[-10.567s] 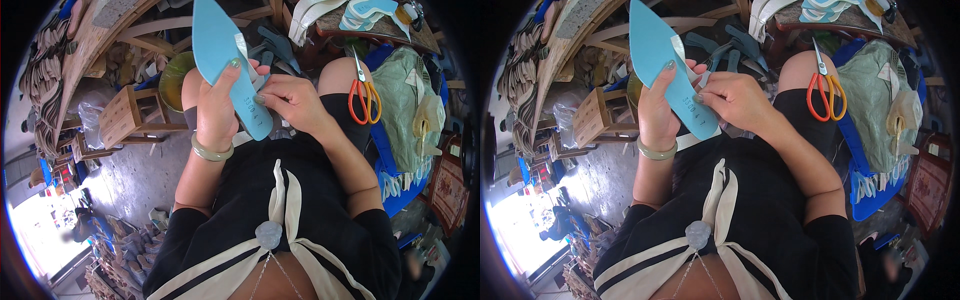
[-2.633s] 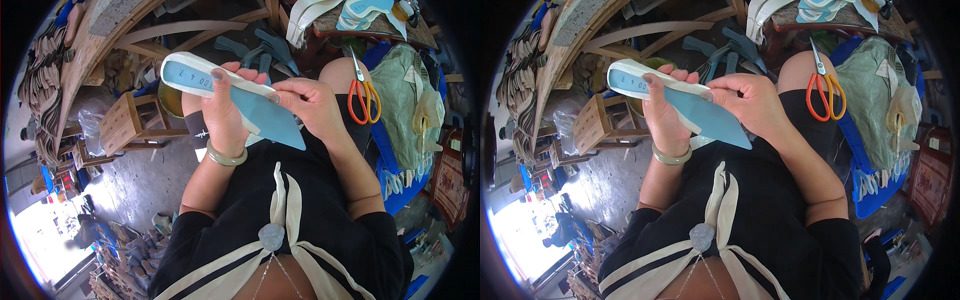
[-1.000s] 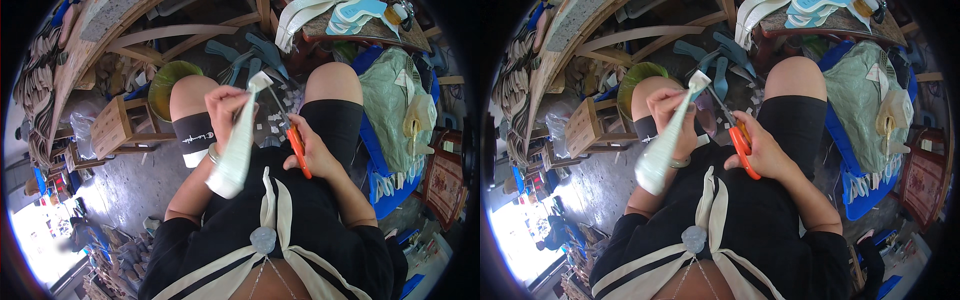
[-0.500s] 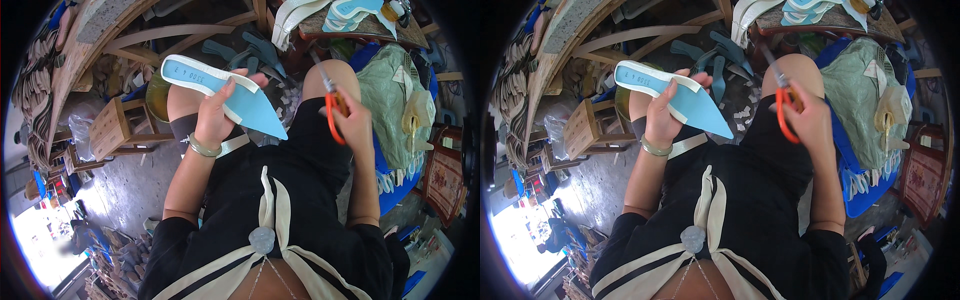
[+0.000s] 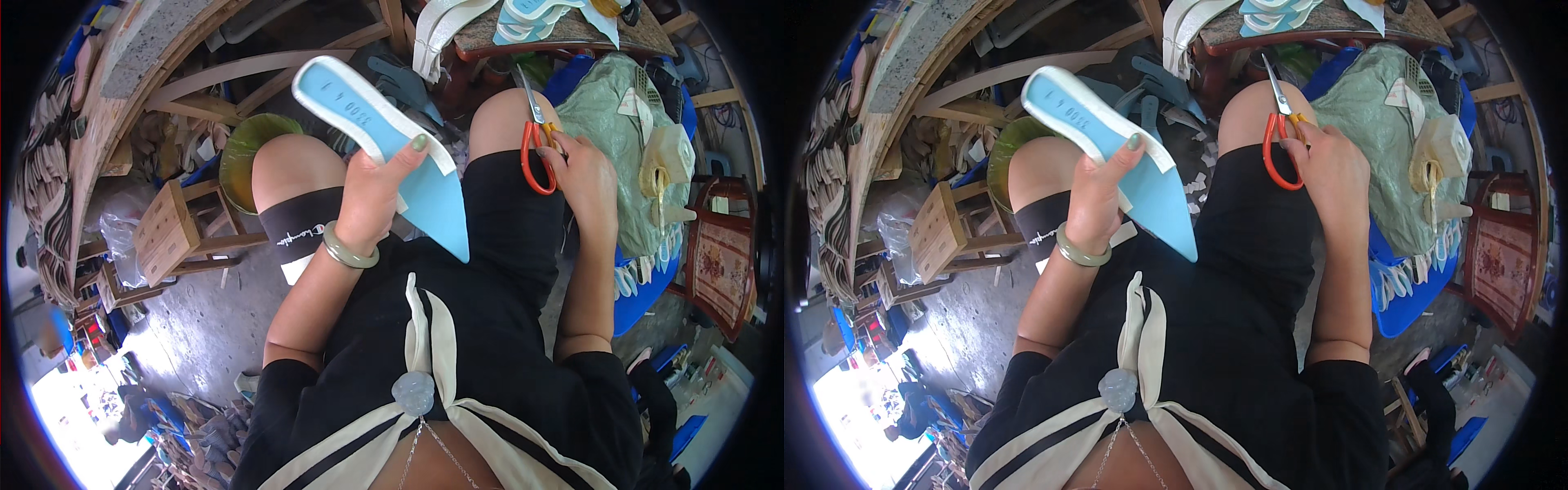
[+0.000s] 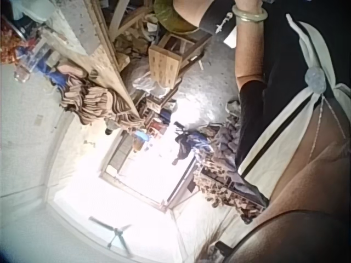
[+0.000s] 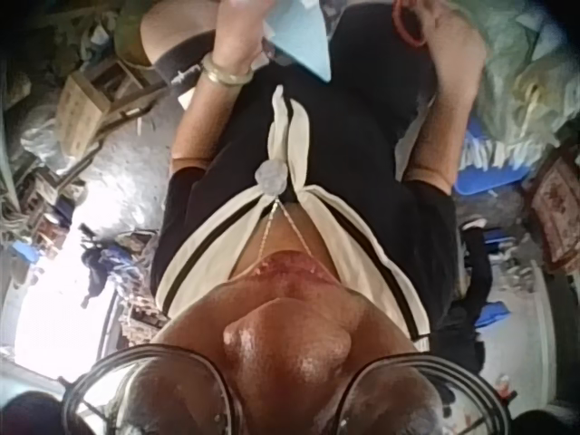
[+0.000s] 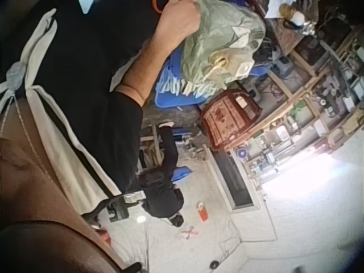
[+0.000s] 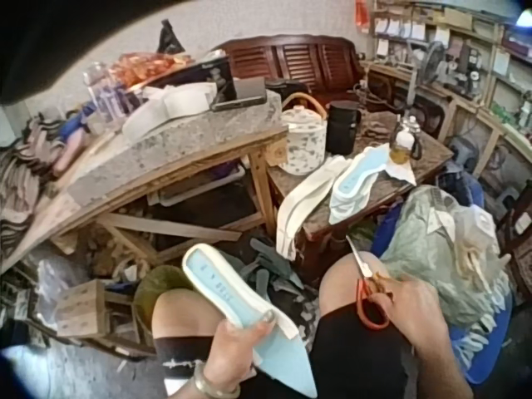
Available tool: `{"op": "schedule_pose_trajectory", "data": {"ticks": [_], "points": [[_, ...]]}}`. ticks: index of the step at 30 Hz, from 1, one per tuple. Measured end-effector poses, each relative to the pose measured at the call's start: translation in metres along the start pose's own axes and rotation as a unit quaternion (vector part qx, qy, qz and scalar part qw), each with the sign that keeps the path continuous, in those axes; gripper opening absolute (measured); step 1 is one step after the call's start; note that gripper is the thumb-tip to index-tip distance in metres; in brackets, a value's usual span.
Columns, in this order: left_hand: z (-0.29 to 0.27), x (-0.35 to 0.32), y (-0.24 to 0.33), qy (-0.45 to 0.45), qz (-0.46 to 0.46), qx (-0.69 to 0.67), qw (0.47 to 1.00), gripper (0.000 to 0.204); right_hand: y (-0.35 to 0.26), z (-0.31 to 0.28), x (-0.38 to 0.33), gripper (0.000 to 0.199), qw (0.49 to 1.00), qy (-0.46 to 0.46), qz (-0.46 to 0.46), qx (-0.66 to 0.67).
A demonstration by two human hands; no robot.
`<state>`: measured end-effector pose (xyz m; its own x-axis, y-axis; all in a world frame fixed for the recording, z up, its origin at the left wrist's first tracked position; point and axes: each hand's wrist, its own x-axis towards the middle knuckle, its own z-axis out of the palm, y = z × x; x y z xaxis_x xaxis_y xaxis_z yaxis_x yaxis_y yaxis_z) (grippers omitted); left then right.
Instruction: Applying adhesive tape and trimming it on shoe soles.
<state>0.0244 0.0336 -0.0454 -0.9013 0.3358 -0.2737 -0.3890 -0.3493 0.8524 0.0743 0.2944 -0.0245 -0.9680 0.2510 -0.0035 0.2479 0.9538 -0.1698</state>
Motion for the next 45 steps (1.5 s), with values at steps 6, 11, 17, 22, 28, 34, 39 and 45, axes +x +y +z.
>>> {"op": "schedule_pose_trajectory", "data": {"ticks": [6,11,17,22,28,34,39,45], "points": [[0.007,-0.003,-0.010,-0.028,-0.006,0.067,0.997,0.021,-0.067,0.044,-0.020,0.039,0.779,-0.203,-0.088,0.587],[-0.010,0.006,0.021,-0.081,0.006,-0.122,0.989,0.045,-0.104,0.078,-0.035,0.039,0.759,-0.144,-0.051,0.633],[-0.029,0.007,0.064,-0.047,-0.012,0.114,0.992,0.042,-0.114,0.044,0.011,0.032,0.718,-0.207,-0.097,0.658],[-0.031,0.011,0.092,-0.219,-0.136,0.376,0.890,0.037,-0.121,-0.016,0.088,0.030,0.804,-0.249,-0.376,0.387],[-0.027,0.014,0.090,-0.242,-0.176,0.400,0.866,0.032,-0.120,0.001,0.090,0.027,0.821,-0.088,-0.494,0.274],[-0.018,0.013,0.045,-0.114,-0.050,0.216,0.968,0.058,-0.129,0.047,0.058,0.025,0.778,0.056,-0.298,0.550],[-0.009,0.018,0.027,-0.008,0.043,0.185,0.982,0.073,-0.144,0.061,0.031,0.050,0.769,0.009,-0.159,0.619],[-0.004,0.015,0.032,0.005,-0.060,0.160,0.985,0.065,-0.141,0.051,0.033,0.071,0.672,-0.058,-0.248,0.695]]}}
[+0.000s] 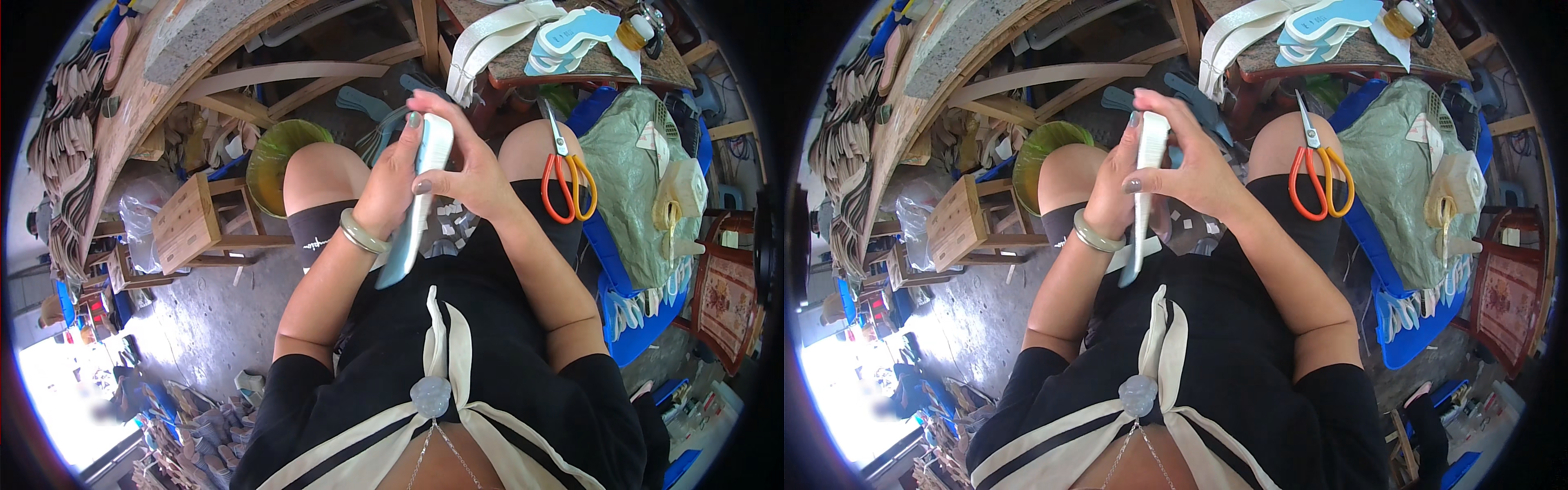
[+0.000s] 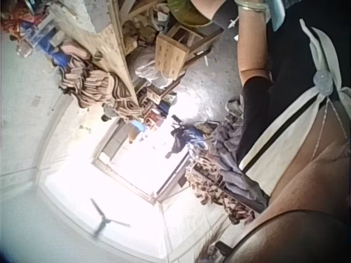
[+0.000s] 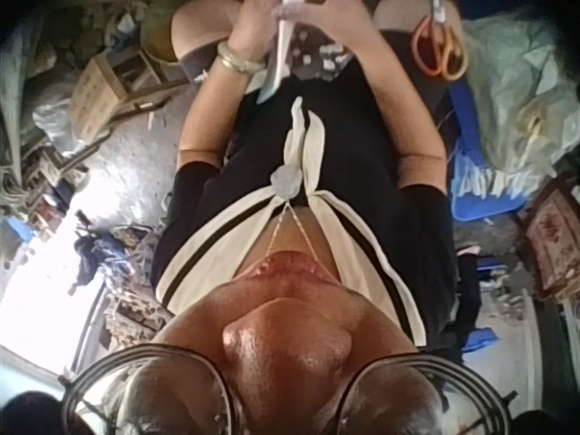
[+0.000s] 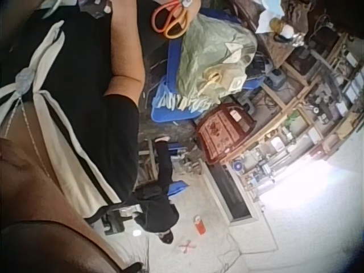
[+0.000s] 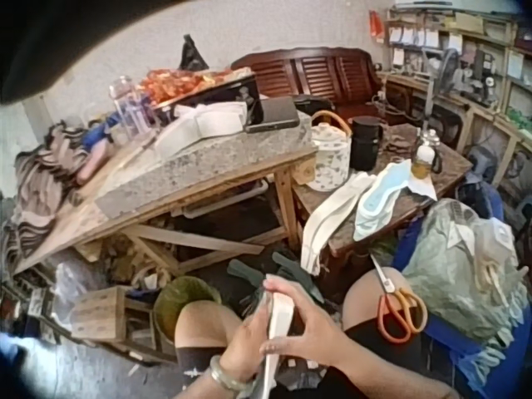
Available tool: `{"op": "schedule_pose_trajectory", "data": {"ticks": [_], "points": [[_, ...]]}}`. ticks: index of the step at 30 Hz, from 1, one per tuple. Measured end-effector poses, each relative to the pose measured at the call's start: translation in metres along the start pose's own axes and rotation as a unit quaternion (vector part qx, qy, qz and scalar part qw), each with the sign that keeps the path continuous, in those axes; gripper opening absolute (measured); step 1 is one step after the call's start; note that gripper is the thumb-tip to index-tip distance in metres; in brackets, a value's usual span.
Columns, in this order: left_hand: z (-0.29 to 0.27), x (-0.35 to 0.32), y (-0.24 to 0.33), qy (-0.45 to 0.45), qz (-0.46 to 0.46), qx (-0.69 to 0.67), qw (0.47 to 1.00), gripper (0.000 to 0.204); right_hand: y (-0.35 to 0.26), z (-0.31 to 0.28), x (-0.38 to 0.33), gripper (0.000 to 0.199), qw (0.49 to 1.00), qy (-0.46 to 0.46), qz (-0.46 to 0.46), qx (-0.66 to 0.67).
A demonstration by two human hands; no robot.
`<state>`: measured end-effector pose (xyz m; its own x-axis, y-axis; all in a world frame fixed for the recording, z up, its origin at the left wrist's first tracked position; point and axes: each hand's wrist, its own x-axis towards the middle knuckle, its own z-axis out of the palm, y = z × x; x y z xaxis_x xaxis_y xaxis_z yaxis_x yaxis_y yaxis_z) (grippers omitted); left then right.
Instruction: Applying adhesive tape and trimming it on shoe soles.
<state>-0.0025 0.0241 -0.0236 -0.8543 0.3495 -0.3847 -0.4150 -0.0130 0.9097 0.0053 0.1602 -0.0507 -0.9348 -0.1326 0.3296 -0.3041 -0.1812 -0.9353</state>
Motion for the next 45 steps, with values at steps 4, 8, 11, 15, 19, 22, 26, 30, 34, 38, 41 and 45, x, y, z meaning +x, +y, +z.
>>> {"op": "schedule_pose_trajectory", "data": {"ticks": [4,8,11,15,19,22,26,30,34,38,41,45], "points": [[-0.006,-0.001,-0.007,-0.162,-0.016,-0.172,0.972,0.069,-0.017,0.003,0.001,0.063,0.969,-0.038,0.165,0.181],[-0.003,-0.010,0.004,-0.189,-0.120,-0.348,0.910,0.087,-0.020,-0.007,0.003,0.045,0.953,0.029,0.275,0.125],[-0.010,-0.010,0.011,-0.148,-0.091,-0.136,0.975,0.081,-0.021,-0.006,0.002,0.041,0.971,0.003,0.222,0.086],[-0.012,-0.007,0.013,-0.155,-0.016,-0.024,0.988,0.071,-0.017,-0.018,0.005,0.043,0.974,-0.099,0.129,0.157],[-0.014,-0.005,0.015,-0.168,0.038,-0.017,0.985,0.056,-0.014,-0.012,0.008,0.043,0.973,-0.071,0.144,0.167],[-0.012,-0.002,0.013,-0.162,0.085,0.034,0.983,0.063,0.003,0.002,0.007,0.035,0.999,0.025,-0.035,0.029],[-0.016,-0.004,0.022,-0.131,0.053,0.059,0.988,0.061,0.001,-0.004,0.007,0.037,0.998,0.000,0.024,0.061],[-0.021,0.003,0.024,-0.191,-0.018,0.013,0.981,0.071,-0.005,-0.025,0.013,0.053,0.969,-0.161,0.100,0.161],[-0.019,0.009,0.025,-0.217,-0.008,0.088,0.972,0.071,-0.002,-0.026,0.013,0.036,0.982,-0.131,0.135,0.014],[-0.014,0.013,0.019,-0.125,-0.040,0.037,0.991,0.078,-0.009,-0.024,0.012,0.049,0.943,-0.127,0.192,0.239],[-0.008,0.019,0.028,-0.086,0.002,0.024,0.996,0.078,0.012,-0.016,-0.001,0.048,0.946,-0.069,0.173,0.265],[-0.002,0.025,0.034,-0.154,0.029,0.077,0.985,0.071,-0.002,-0.024,0.002,0.044,0.951,-0.044,0.169,0.254]]}}
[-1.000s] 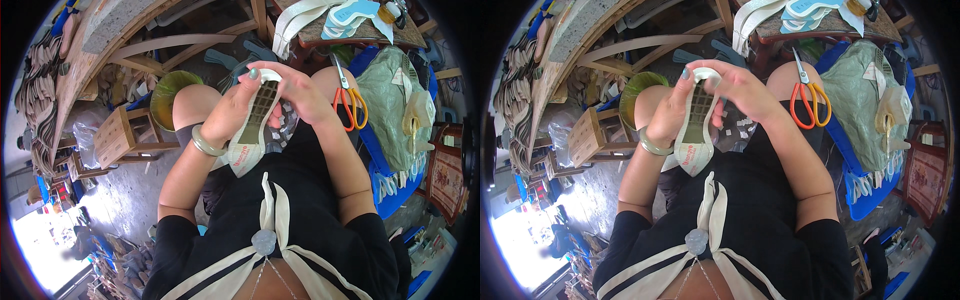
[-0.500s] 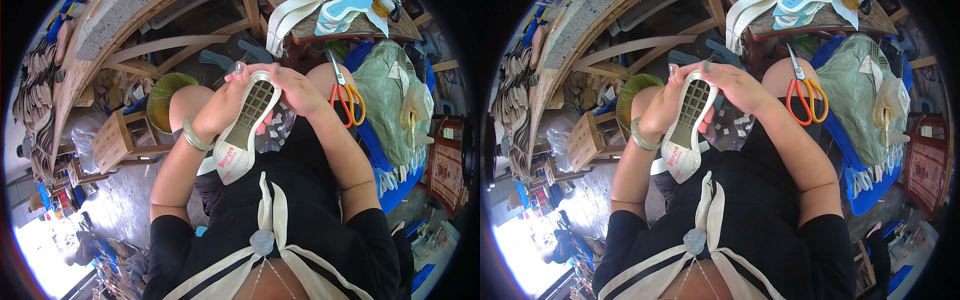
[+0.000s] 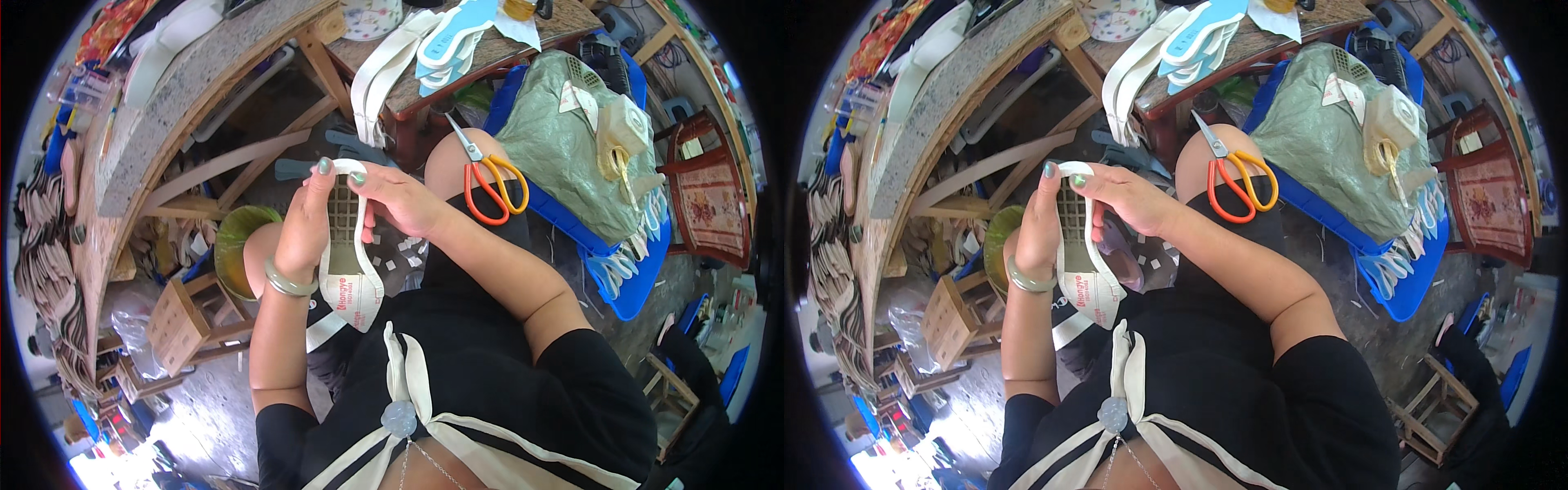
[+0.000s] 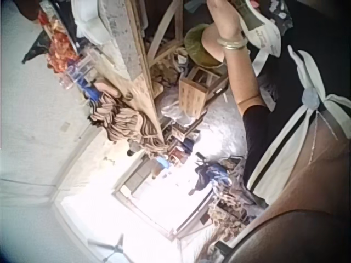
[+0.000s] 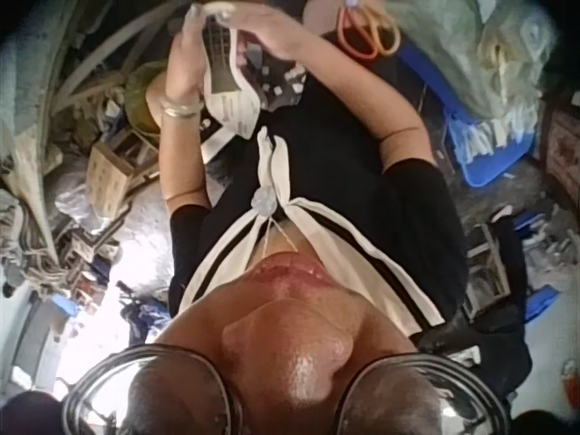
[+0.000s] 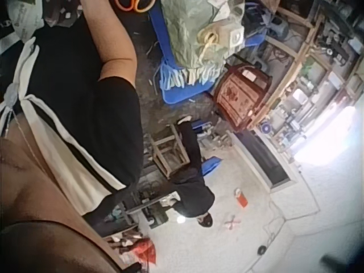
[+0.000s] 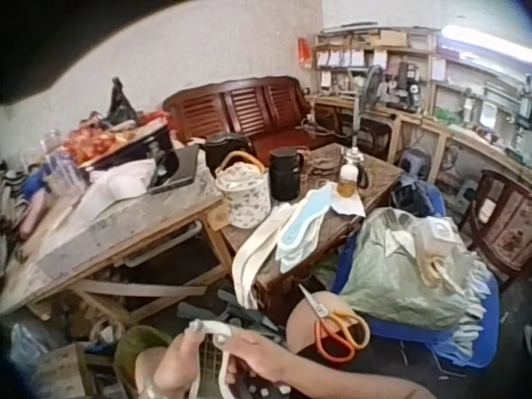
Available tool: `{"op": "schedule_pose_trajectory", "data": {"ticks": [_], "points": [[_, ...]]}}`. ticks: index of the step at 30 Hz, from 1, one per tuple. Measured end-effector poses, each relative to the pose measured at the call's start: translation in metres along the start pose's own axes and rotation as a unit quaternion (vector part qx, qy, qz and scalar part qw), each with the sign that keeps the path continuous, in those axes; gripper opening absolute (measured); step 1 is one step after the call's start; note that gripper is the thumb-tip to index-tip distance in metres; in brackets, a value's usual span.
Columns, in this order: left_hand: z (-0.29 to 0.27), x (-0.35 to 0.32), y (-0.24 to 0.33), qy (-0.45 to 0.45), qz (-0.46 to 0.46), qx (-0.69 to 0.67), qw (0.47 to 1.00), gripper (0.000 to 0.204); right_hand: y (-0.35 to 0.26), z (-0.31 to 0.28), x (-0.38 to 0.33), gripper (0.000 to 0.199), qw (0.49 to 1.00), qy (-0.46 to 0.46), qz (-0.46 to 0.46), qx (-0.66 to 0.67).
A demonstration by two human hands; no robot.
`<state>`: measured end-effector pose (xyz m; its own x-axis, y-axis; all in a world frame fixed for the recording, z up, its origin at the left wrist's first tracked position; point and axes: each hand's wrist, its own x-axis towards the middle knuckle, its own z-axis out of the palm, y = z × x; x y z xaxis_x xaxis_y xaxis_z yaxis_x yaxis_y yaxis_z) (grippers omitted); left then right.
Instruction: Applying adhesive tape and trimming it on shoe soles.
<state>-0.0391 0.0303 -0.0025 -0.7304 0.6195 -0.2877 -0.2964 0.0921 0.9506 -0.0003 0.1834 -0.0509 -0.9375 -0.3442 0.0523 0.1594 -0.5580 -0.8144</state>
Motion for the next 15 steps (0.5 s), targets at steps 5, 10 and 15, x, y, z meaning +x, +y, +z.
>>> {"op": "schedule_pose_trajectory", "data": {"ticks": [5,10,15], "points": [[0.014,0.004,0.004,-0.014,0.019,-0.036,0.999,0.060,-0.013,0.011,-0.008,0.039,0.992,0.088,-0.033,-0.084],[0.024,0.004,-0.005,-0.148,0.003,-0.169,0.974,0.047,-0.043,-0.002,-0.014,0.050,0.995,0.051,-0.065,0.059],[0.038,0.008,-0.011,-0.314,0.028,-0.227,0.921,0.066,-0.070,-0.009,-0.030,0.064,0.983,0.039,-0.169,0.055]]}}
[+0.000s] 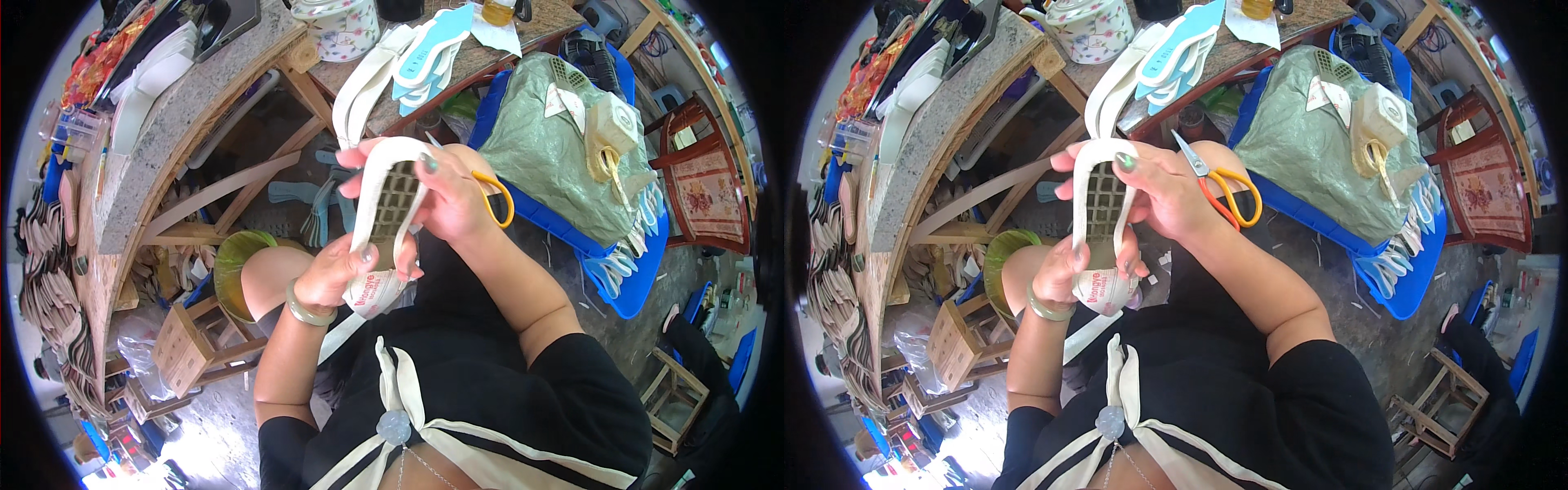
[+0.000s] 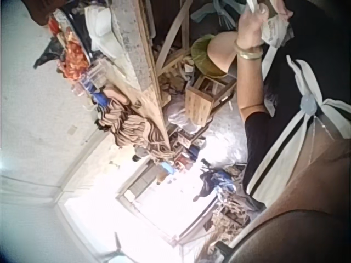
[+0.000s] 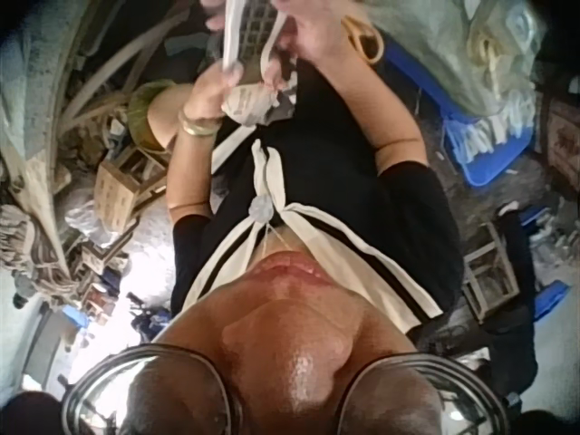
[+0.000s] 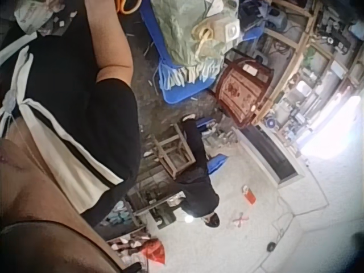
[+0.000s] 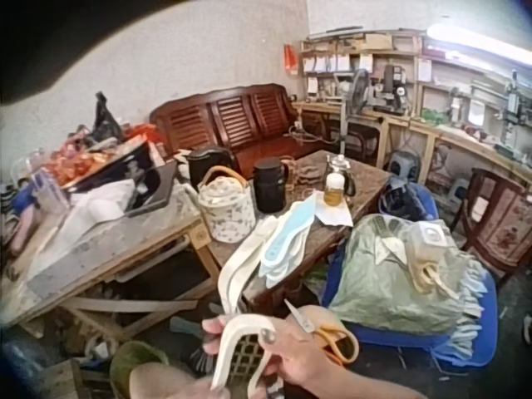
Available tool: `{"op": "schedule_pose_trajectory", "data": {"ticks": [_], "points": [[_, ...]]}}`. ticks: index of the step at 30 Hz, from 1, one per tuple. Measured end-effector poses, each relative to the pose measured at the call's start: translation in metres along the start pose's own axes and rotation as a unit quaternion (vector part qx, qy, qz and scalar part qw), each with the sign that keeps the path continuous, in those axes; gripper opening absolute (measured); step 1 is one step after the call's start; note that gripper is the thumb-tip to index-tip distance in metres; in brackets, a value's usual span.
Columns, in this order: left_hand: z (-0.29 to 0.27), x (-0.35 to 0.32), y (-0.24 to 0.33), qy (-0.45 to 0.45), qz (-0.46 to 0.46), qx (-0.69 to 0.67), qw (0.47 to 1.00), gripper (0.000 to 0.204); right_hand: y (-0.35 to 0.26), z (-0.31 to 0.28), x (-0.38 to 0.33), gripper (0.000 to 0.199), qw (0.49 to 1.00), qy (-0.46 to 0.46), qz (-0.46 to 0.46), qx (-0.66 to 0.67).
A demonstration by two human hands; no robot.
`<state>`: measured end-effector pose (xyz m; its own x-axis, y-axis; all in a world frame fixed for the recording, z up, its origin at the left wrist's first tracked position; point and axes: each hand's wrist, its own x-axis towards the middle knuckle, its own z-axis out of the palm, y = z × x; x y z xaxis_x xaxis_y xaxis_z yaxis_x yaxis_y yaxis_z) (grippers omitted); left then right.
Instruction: Applying adhesive tape and trimming it on shoe soles.
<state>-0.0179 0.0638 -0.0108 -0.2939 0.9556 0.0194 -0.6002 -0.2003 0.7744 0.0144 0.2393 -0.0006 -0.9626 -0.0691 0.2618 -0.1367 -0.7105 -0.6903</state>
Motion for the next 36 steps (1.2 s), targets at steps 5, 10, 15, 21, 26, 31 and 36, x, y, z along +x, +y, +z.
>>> {"op": "schedule_pose_trajectory", "data": {"ticks": [5,10,15,21,26,31,36], "points": [[-0.007,0.009,0.007,-0.060,-0.067,0.024,0.996,0.076,-0.054,-0.020,-0.016,0.038,0.992,-0.075,0.067,-0.082],[-0.029,-0.006,-0.002,-0.049,-0.115,0.056,0.991,0.058,-0.125,-0.051,-0.012,0.020,0.951,0.069,-0.286,-0.094],[-0.034,-0.006,-0.033,0.180,-0.058,0.180,0.965,0.050,-0.131,-0.094,0.040,0.028,0.578,0.196,-0.473,-0.636],[-0.039,-0.013,-0.059,0.223,-0.057,0.120,0.966,0.046,-0.083,-0.153,0.078,0.040,0.395,0.054,-0.376,-0.836],[-0.044,-0.024,-0.064,0.268,-0.063,0.105,0.956,0.042,-0.066,-0.169,0.090,0.036,0.379,0.037,-0.346,-0.857],[-0.043,-0.032,-0.062,0.275,-0.048,0.136,0.951,0.041,-0.057,-0.166,0.099,0.036,0.372,0.005,-0.327,-0.869],[-0.038,-0.064,-0.042,0.359,0.015,0.186,0.915,0.034,-0.048,-0.155,0.093,0.029,0.437,-0.022,-0.256,-0.862]]}}
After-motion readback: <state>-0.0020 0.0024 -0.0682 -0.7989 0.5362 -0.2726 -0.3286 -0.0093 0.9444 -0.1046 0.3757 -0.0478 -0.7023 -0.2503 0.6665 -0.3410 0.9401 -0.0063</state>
